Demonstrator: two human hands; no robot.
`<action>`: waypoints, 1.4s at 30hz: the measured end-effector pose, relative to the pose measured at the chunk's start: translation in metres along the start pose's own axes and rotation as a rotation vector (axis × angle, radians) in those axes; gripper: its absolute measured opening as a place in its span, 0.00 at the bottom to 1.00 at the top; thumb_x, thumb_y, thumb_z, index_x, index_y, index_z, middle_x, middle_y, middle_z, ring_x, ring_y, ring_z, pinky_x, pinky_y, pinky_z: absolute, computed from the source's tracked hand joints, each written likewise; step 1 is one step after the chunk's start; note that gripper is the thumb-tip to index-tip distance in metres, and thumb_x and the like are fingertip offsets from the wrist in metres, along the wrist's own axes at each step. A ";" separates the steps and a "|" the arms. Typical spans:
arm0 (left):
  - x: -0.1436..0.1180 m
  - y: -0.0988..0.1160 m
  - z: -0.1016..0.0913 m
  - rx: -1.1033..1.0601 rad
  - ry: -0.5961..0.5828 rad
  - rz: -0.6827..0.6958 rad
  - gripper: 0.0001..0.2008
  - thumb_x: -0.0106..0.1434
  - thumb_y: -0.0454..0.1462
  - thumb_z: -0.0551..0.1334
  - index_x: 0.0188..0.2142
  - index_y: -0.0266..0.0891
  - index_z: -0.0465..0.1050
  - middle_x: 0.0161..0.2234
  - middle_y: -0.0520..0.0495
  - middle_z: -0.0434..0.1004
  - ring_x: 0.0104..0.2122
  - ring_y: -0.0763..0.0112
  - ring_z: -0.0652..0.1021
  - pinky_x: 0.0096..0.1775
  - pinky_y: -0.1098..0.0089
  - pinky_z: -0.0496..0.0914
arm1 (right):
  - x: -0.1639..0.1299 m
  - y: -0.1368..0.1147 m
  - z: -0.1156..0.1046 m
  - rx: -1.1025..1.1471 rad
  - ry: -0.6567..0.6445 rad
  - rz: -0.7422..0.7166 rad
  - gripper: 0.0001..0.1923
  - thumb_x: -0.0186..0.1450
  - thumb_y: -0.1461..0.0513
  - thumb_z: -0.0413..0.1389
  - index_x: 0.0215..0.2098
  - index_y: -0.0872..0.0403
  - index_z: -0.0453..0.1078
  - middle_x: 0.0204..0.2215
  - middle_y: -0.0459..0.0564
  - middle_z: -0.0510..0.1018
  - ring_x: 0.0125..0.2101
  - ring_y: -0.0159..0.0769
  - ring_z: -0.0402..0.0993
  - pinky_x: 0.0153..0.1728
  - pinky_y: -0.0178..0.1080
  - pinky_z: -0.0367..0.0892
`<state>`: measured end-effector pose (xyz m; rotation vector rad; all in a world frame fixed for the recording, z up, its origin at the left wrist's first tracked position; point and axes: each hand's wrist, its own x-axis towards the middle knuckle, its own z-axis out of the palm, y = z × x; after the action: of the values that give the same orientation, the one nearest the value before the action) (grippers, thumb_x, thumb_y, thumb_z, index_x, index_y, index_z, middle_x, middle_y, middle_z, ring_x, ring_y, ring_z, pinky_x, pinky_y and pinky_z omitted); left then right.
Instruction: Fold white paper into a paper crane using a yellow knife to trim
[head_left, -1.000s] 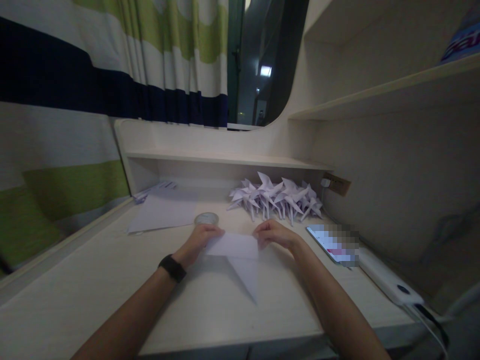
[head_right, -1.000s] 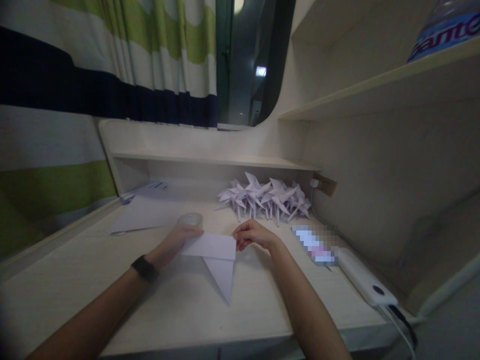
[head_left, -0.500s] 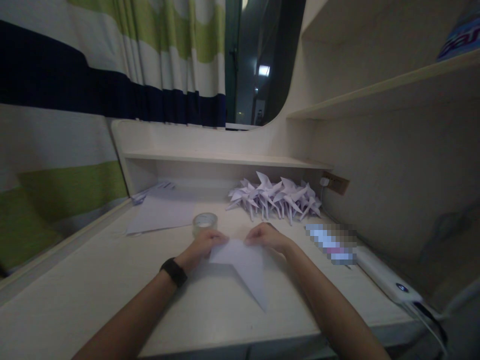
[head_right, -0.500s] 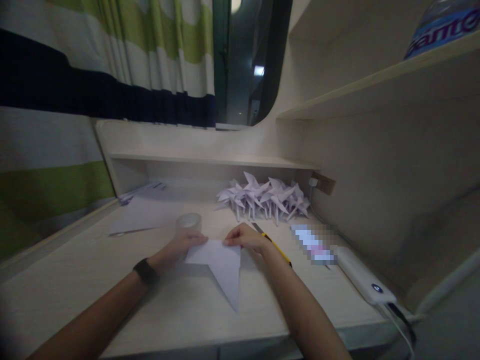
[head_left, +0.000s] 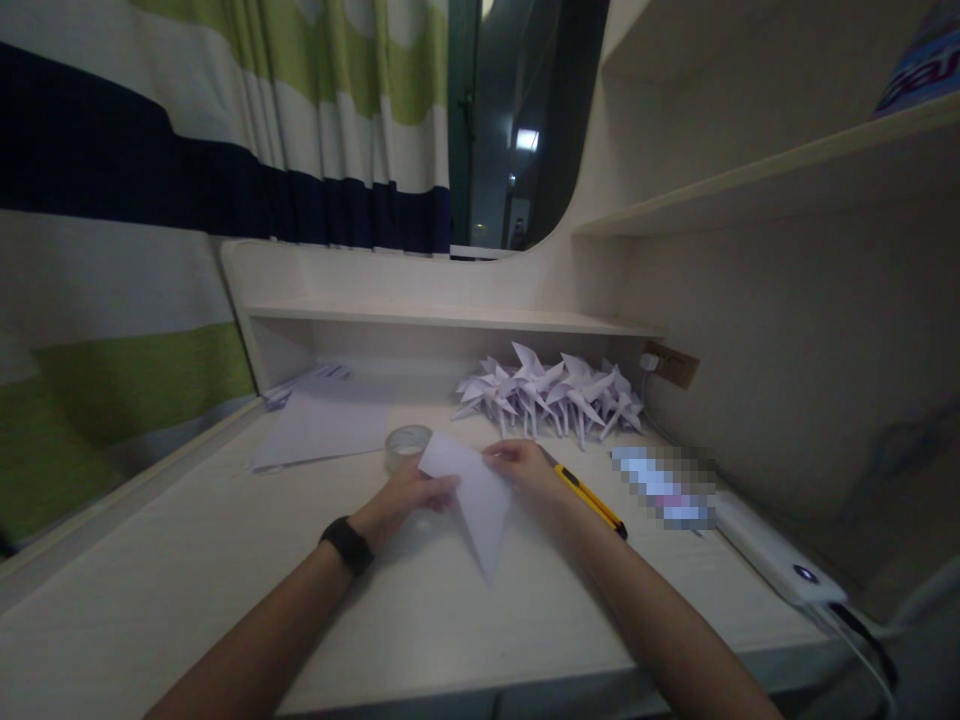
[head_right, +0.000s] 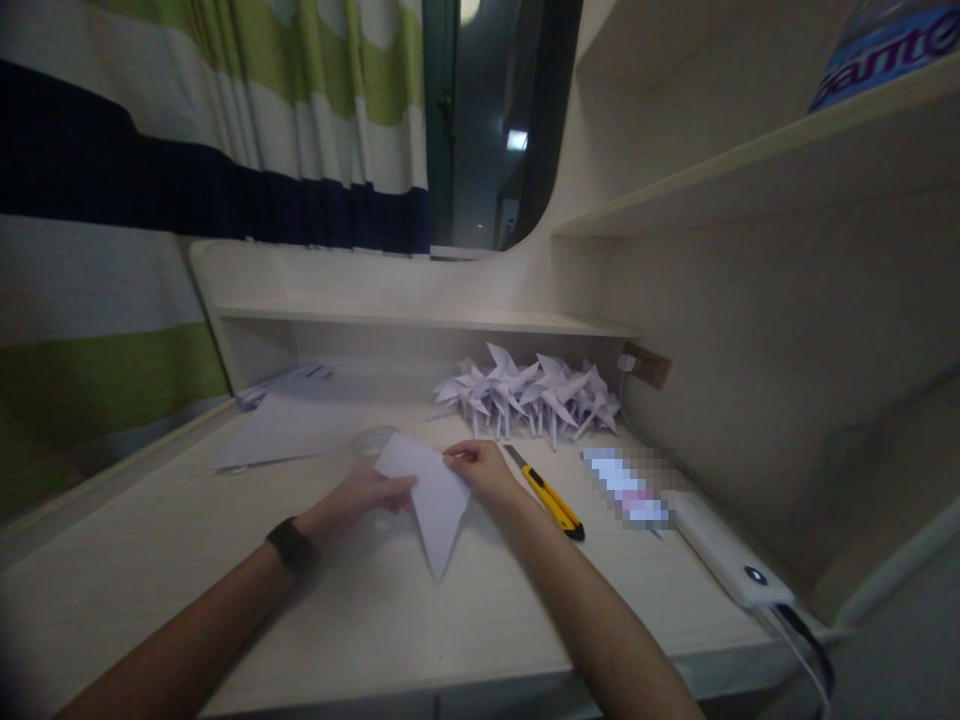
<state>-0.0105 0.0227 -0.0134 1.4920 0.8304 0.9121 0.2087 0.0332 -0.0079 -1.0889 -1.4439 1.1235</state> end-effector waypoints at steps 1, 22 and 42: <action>-0.001 0.001 0.000 0.013 0.002 -0.003 0.20 0.53 0.45 0.68 0.40 0.35 0.71 0.31 0.42 0.78 0.27 0.67 0.76 0.27 0.70 0.69 | 0.000 0.000 0.000 0.000 0.005 -0.003 0.18 0.48 0.53 0.65 0.31 0.58 0.76 0.21 0.48 0.77 0.22 0.33 0.69 0.24 0.34 0.61; 0.001 0.006 0.001 -0.046 -0.008 0.045 0.29 0.55 0.48 0.67 0.52 0.38 0.66 0.43 0.40 0.76 0.39 0.62 0.77 0.36 0.68 0.71 | -0.003 0.002 0.001 -0.055 -0.109 0.000 0.18 0.48 0.52 0.66 0.31 0.58 0.77 0.22 0.48 0.77 0.23 0.32 0.68 0.26 0.34 0.61; 0.005 -0.002 -0.001 0.077 0.035 0.061 0.21 0.56 0.51 0.65 0.36 0.33 0.71 0.29 0.46 0.74 0.25 0.72 0.72 0.25 0.74 0.64 | -0.009 -0.001 0.008 -0.028 -0.282 -0.034 0.27 0.53 0.42 0.60 0.33 0.58 0.76 0.24 0.48 0.76 0.26 0.34 0.69 0.28 0.34 0.62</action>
<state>-0.0090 0.0281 -0.0146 1.5789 0.8581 0.9629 0.2016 0.0231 -0.0092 -0.9485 -1.6945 1.2746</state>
